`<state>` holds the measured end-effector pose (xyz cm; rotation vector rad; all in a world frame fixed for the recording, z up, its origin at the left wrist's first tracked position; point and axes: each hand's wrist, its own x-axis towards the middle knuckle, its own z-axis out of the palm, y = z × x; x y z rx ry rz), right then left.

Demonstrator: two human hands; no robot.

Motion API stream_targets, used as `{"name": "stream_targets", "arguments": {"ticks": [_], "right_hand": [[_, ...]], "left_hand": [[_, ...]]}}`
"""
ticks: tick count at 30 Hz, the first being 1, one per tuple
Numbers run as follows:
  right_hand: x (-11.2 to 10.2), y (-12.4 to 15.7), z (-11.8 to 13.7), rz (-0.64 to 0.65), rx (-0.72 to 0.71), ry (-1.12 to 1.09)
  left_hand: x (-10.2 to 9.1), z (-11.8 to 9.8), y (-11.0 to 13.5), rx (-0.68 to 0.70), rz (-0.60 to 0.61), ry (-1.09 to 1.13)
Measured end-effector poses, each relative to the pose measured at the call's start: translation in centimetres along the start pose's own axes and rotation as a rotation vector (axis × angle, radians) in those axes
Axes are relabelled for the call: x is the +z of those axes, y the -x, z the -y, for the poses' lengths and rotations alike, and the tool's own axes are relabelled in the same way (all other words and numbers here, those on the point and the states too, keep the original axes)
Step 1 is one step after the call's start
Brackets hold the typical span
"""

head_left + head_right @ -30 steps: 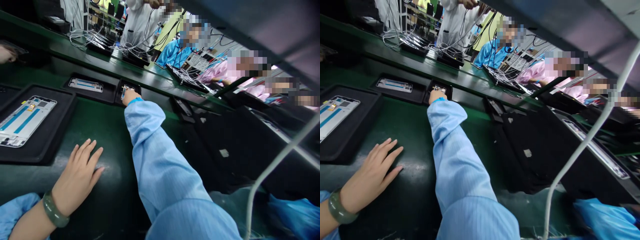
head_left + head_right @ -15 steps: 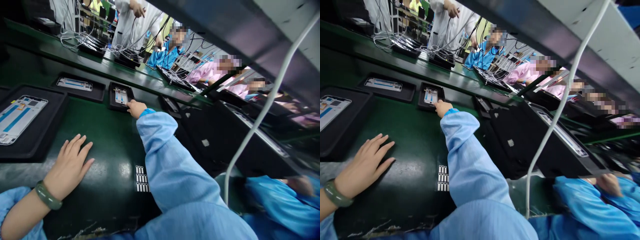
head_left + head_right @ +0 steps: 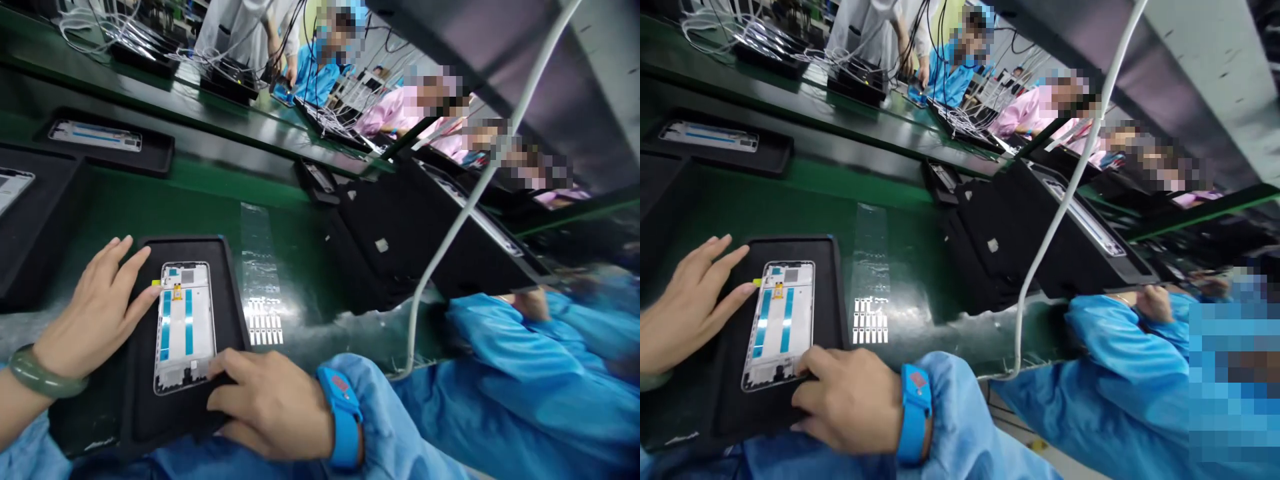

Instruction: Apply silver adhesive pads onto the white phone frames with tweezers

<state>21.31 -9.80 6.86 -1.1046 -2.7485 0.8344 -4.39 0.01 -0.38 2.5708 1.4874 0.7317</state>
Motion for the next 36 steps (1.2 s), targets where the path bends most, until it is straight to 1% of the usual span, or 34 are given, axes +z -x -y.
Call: {"name": "stream_targets", "arguments": {"ticks": [1,2,3,5,6,8,10,11,13,15,17,18,19,21,22,23,25,27,30,33,36], "right_hand": [[-0.1,0.6,-0.3,-0.119,0.016,-0.132],[-0.2,1.1,-0.9,-0.272,0.07,-0.255],[-0.4,1.6,-1.8,-0.439,0.152,-0.361],[-0.4,2.4,-3.9,-0.771,0.381,-0.521],[-0.2,2.7,-5.0,-0.889,0.472,-0.604],[0.6,3.2,-6.9,-1.055,0.585,-0.809],[1.7,3.3,-8.1,-1.152,0.636,-0.97],[2.2,3.4,-8.4,-1.18,0.654,-1.022],[2.9,3.3,-8.6,-1.198,0.69,-1.078],[3.4,3.2,-8.5,-1.185,0.724,-1.089],[3.6,3.0,-8.5,-1.153,0.751,-1.057],[3.7,3.0,-8.6,-1.136,0.76,-1.025],[3.8,3.0,-8.7,-1.117,0.766,-0.989],[4.0,3.0,-8.9,-1.079,0.767,-0.925],[4.1,3.0,-9.0,-1.063,0.766,-0.904],[4.2,3.0,-9.0,-1.048,0.764,-0.894],[4.3,2.8,-9.0,-1.022,0.758,-0.899],[4.3,2.5,-8.9,-1.008,0.746,-0.915],[4.1,2.0,-8.7,-1.005,0.736,-0.926],[4.0,1.8,-8.7,-1.006,0.736,-0.93],[4.0,1.7,-8.6,-1.004,0.71,-0.936]], "left_hand": [[0.1,0.1,0.0,0.01,0.004,0.002],[0.2,0.3,0.0,0.016,0.02,0.001],[0.3,0.4,0.0,0.019,0.041,-0.001],[0.6,0.6,0.1,0.013,0.083,-0.007],[0.8,0.7,0.2,0.003,0.111,-0.009],[1.2,0.9,0.7,-0.021,0.148,0.0],[1.5,0.9,1.5,-0.028,0.182,0.02],[1.6,0.8,1.9,-0.026,0.18,0.027],[1.6,0.3,3.0,-0.019,0.16,0.036],[1.2,-0.6,3.6,-0.055,0.118,0.022],[0.5,-2.1,3.6,-0.091,0.059,-0.005],[0.1,-3.0,3.2,-0.072,0.051,-0.011],[-0.2,-4.1,2.7,-0.011,0.05,-0.006],[-0.6,-6.4,1.3,0.189,0.142,0.034],[-0.5,-7.5,0.6,0.301,0.157,0.055],[-0.2,-8.4,0.0,0.393,0.199,0.062],[0.8,-9.8,-1.1,0.509,0.257,0.057],[1.9,-10.5,-1.9,0.572,0.29,0.042],[3.1,-10.5,-2.5,0.625,0.314,0.023],[3.3,-10.3,-2.9,0.645,0.341,0.011],[3.2,-10.3,-3.0,0.623,0.353,0.053]]}}
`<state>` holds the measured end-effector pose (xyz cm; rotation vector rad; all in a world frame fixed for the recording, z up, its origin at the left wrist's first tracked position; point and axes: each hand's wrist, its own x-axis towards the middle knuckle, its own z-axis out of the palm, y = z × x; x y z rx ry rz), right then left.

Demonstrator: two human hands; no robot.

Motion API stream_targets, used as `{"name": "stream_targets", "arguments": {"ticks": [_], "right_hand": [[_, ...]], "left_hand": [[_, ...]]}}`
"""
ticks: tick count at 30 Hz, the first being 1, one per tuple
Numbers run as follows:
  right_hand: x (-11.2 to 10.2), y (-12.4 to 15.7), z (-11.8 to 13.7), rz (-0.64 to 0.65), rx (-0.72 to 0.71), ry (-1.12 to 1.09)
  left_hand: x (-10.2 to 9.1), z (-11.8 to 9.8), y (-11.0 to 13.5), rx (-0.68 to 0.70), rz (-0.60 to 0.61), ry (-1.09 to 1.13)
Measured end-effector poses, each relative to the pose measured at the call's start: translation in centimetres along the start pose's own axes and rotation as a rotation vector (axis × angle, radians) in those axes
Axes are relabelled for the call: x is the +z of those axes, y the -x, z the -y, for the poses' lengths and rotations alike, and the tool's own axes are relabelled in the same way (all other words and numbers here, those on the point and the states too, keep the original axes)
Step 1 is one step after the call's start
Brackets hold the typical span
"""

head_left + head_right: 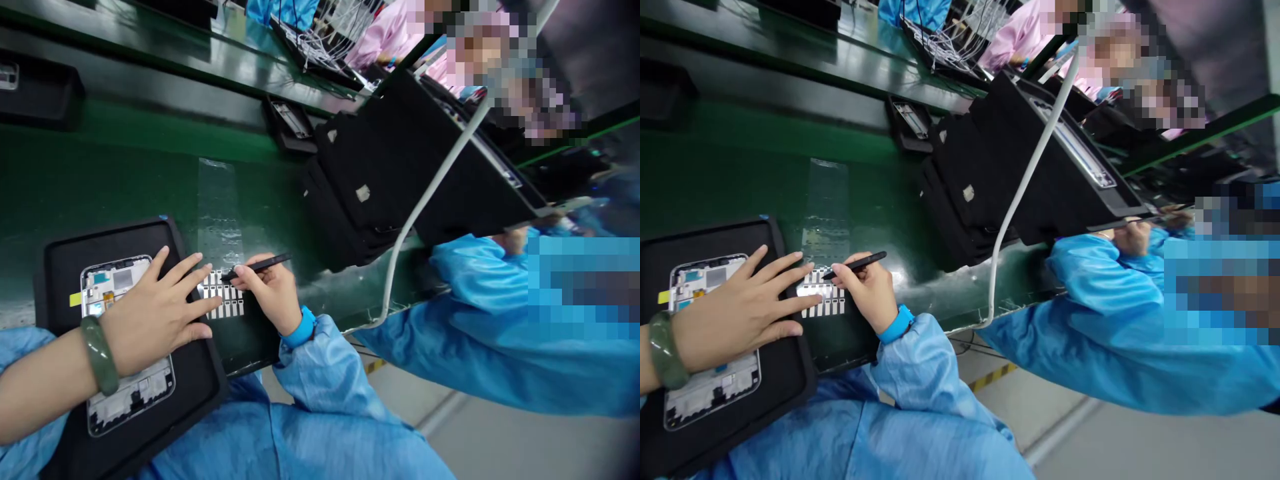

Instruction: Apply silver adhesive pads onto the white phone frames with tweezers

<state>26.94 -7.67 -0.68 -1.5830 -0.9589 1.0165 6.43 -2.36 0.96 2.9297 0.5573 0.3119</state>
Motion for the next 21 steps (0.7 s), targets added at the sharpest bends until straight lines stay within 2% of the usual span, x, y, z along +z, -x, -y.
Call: {"name": "stream_targets", "arguments": {"ticks": [7,13,17,21], "right_hand": [[0.2,0.1,0.0,-0.003,0.027,-0.027],[0.4,-0.1,0.1,0.03,0.064,-0.079],[0.4,-0.4,0.5,0.003,0.125,-0.157],[0.1,-0.9,1.2,0.057,0.195,-0.283]], "left_hand": [[0.2,0.0,0.0,-0.015,-0.022,0.058],[0.2,0.1,0.1,0.007,0.018,-0.036],[0.1,0.0,0.1,0.005,0.021,-0.007],[0.2,-0.1,0.0,-0.013,0.028,-0.001]]}}
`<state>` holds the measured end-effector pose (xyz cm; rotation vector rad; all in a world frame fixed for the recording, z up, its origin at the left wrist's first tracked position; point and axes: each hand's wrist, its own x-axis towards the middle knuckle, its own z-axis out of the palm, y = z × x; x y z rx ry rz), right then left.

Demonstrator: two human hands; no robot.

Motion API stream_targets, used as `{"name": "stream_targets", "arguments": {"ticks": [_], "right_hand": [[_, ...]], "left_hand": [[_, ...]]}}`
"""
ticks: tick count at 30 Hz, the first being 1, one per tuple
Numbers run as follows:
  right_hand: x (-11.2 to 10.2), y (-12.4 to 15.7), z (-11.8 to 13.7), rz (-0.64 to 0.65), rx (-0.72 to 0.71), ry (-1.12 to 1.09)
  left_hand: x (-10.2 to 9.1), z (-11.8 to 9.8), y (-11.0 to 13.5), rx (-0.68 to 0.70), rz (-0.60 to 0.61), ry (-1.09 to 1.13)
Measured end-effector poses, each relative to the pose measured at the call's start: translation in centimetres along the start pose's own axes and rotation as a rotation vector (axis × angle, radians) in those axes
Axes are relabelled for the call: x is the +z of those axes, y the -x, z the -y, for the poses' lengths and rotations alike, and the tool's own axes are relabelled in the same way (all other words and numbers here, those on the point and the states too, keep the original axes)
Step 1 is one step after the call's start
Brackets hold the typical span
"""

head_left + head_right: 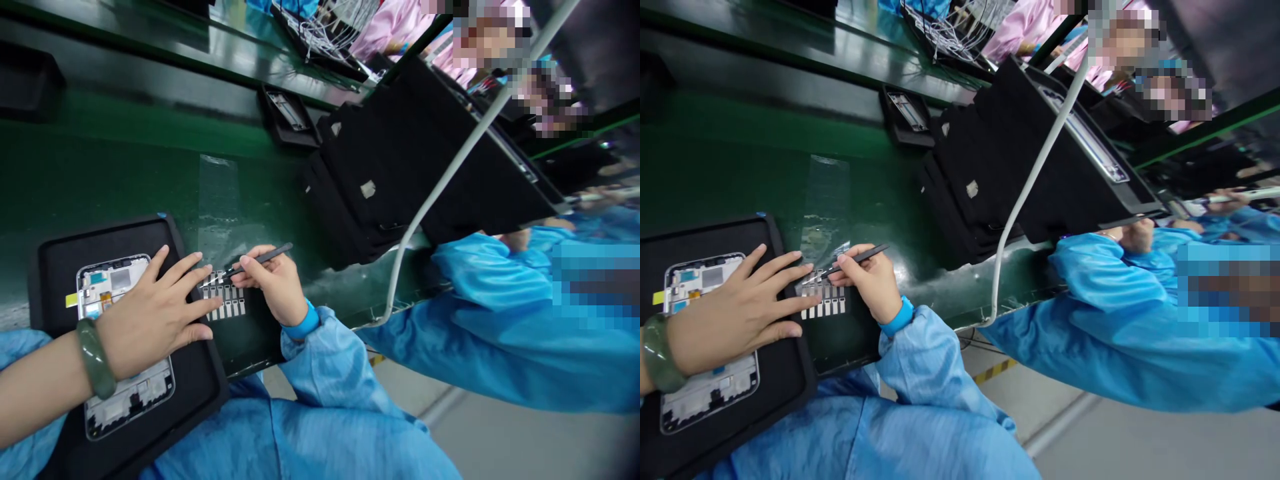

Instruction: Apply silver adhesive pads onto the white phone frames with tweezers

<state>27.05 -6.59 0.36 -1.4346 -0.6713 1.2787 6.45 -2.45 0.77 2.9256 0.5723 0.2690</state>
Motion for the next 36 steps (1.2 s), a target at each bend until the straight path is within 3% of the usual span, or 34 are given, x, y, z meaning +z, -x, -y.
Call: {"name": "stream_targets", "arguments": {"ticks": [5,12,18,21,24,27,30,36], "right_hand": [[0.9,0.3,1.8,0.047,-0.077,-0.137],[5.5,0.8,4.0,0.317,-0.14,-0.217],[8.4,0.2,5.6,0.562,-0.178,-0.053],[9.6,-1.5,5.2,0.559,-0.2,-0.078],[10.8,-3.5,3.9,0.488,-0.176,-0.094],[11.6,-4.6,2.5,0.482,-0.101,-0.05],[12.0,-4.6,1.6,0.487,-0.056,-0.001],[12.0,-3.7,1.2,0.439,-0.12,0.101]], "left_hand": [[-0.4,-0.1,0.3,-0.058,-0.079,0.128],[-4.2,0.4,2.0,-0.467,-0.247,0.611],[-5.5,2.1,4.8,-0.533,-0.201,0.666],[-5.2,3.5,6.5,-0.581,-0.187,0.606],[-4.3,4.8,8.2,-0.544,-0.222,0.387],[-3.1,5.6,9.3,-0.416,-0.198,0.222],[-2.4,5.7,9.7,-0.331,-0.189,0.142],[-2.5,5.1,9.5,-0.341,-0.159,0.119]]}}
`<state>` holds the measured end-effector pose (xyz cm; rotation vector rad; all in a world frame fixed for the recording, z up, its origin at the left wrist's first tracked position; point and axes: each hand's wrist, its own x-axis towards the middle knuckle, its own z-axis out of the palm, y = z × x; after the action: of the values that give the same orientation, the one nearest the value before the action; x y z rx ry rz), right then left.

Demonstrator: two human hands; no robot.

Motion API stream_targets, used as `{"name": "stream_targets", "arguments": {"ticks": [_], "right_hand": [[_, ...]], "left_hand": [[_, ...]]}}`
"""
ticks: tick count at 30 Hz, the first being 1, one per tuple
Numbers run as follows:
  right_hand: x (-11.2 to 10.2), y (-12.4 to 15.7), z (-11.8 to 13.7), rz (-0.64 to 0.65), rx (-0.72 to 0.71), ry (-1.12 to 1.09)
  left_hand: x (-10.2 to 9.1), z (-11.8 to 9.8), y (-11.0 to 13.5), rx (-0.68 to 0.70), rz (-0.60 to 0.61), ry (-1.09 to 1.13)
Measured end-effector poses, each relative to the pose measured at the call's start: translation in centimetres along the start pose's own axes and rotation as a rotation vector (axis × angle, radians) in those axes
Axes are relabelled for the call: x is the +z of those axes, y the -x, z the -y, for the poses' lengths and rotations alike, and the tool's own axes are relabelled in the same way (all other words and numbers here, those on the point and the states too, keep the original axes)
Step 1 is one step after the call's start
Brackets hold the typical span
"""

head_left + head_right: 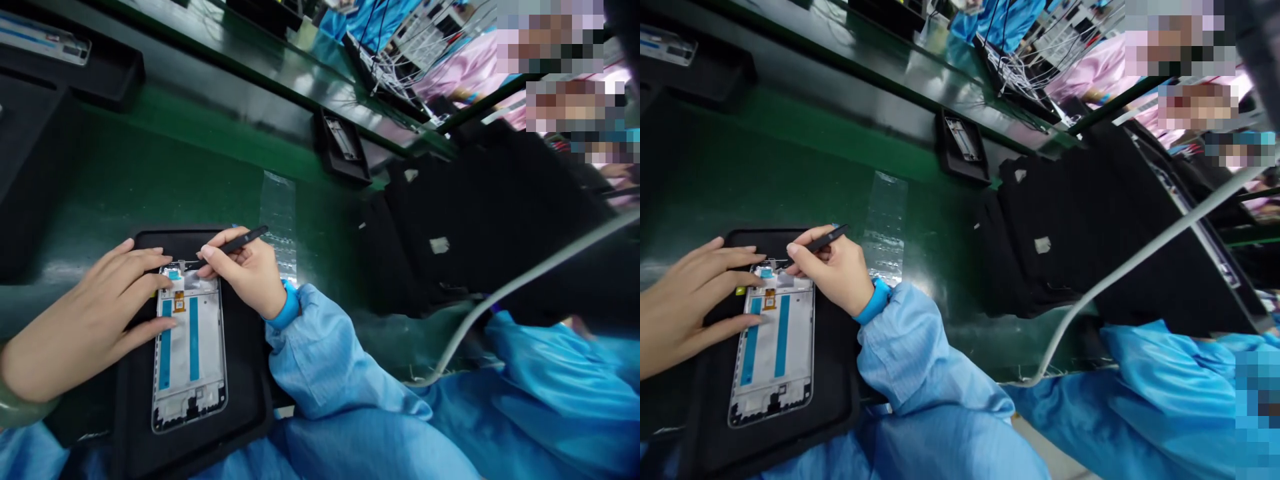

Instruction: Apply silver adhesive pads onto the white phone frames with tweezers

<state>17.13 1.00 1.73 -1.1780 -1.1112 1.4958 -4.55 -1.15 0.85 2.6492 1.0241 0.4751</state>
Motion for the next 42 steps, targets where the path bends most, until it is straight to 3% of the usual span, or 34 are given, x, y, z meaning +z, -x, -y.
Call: {"name": "stream_targets", "arguments": {"ticks": [6,36,42], "right_hand": [[0.2,0.2,-0.6,0.017,-0.083,0.102],[0.0,0.3,-0.8,0.04,-0.136,0.3],[0.1,0.2,-0.3,-0.067,-0.131,0.187]], "left_hand": [[0.0,-0.3,0.1,-0.037,0.0,-0.013],[-0.2,-0.8,-0.3,-0.02,0.038,-0.036],[-0.3,-1.2,-0.3,-0.027,0.045,-0.102]]}}
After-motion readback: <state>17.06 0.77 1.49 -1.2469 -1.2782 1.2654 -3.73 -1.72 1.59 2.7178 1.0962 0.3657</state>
